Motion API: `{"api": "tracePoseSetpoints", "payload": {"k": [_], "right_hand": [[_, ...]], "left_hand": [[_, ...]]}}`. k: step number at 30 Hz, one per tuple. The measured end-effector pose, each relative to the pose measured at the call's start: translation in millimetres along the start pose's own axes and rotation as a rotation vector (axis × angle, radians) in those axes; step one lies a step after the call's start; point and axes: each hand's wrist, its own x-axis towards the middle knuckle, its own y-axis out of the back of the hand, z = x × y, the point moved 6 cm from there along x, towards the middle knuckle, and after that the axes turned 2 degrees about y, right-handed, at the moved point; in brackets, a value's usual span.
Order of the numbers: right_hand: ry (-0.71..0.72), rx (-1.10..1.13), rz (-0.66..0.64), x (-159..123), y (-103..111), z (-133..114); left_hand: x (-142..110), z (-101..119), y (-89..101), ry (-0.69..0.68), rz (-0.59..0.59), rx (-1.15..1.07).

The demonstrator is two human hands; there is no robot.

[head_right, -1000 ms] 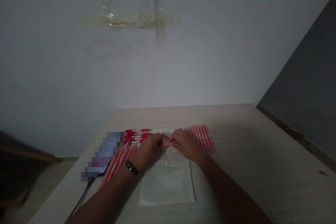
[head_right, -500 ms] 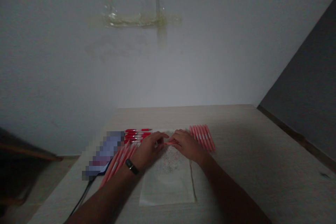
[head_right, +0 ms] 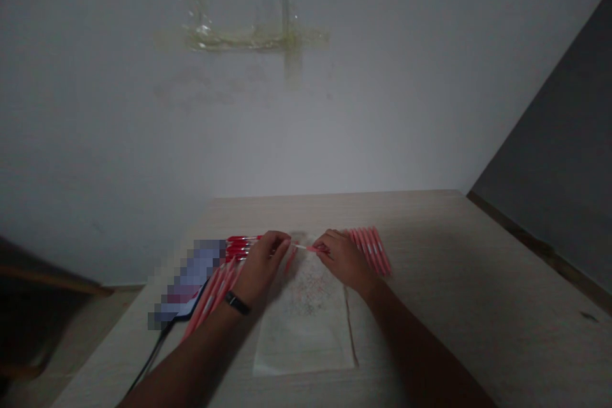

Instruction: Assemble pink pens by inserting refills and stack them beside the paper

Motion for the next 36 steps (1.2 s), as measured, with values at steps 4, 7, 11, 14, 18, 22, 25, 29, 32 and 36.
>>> {"api": "tracePoseSetpoints", "payload": {"k": [4,7,11,14,18,22,25,29,32,36], "right_hand": [[-0.021,0.026,0.012,0,2,2],[0.0,0.009,0.004,-1,2,0],[0.042,-0.01,-0.02,-1,0,-2],[0.065,-0.01,-0.034,-1,-2,-3],[0.077,0.008,-0.049,-1,-2,-4],[0.067,0.0,-0.03,-1,0,-1],[0.064,-0.004,-0.013,0,1,1],[0.074,-0.007,-0.02,-1,1,0],[0.081,-0.012,-0.042,-1,-1,-2],[0.07,-0.006,-0.044,-1,-1,-2]], "left_hand": [[1,-3,1.6,0.037,0.003,0.034],[1,-2,-0.2,0.04,-0.02,0.041],[1,1,-3.7,0.023,-0.067,0.018],[0,3,-5.3,0.012,-0.093,0.027],[1,4,-5.7,0.021,-0.108,0.045],[2,3,-5.5,0.031,-0.099,0.06],[1,-1,-5.8,0.04,-0.082,0.086],[0,-4,-9.2,0.042,-0.102,0.1],[-2,-1,-10.7,0.029,-0.128,0.104],[-2,4,-6.3,0.037,-0.11,0.105]]}}
